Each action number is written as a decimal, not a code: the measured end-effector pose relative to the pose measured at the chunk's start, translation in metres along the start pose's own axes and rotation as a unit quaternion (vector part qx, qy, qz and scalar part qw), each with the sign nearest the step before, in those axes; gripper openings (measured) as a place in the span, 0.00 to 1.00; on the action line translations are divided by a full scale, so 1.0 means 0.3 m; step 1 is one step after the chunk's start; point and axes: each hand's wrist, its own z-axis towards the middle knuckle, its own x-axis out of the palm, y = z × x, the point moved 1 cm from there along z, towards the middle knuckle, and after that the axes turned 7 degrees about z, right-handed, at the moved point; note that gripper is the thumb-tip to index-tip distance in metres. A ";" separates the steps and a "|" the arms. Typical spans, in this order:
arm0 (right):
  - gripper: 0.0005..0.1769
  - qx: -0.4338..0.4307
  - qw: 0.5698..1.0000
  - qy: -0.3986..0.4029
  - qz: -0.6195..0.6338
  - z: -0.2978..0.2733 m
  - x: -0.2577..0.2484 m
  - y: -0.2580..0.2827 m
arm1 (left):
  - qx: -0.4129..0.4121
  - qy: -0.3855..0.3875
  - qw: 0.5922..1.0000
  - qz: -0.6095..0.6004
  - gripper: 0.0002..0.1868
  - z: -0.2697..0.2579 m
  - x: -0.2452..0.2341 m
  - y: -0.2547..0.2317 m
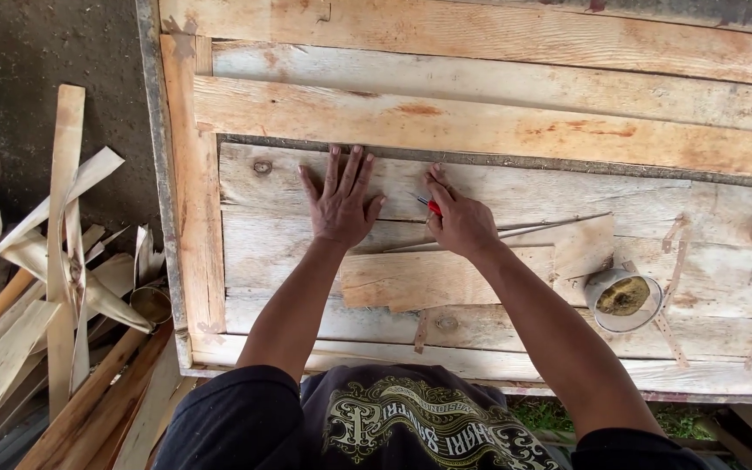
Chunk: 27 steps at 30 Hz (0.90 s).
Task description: Trimming thin wood strips with a utility knife and arranging them on a wooden surface for assembly.
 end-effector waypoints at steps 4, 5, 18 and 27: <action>0.34 0.005 1.000 0.020 0.017 0.007 0.010 -0.007 | -0.006 0.010 1.000 0.010 0.40 -0.003 -0.002 -0.001; 0.35 0.008 1.000 0.018 0.014 0.004 0.023 -0.013 | -0.008 0.025 1.000 0.008 0.41 -0.004 0.003 0.002; 0.37 0.002 1.000 0.001 0.027 0.002 0.017 -0.017 | -0.007 0.061 0.998 -0.006 0.43 0.012 -0.019 -0.008; 0.37 0.004 1.000 0.012 0.025 0.003 0.021 -0.025 | 0.002 0.053 0.999 -0.012 0.43 0.013 -0.035 0.005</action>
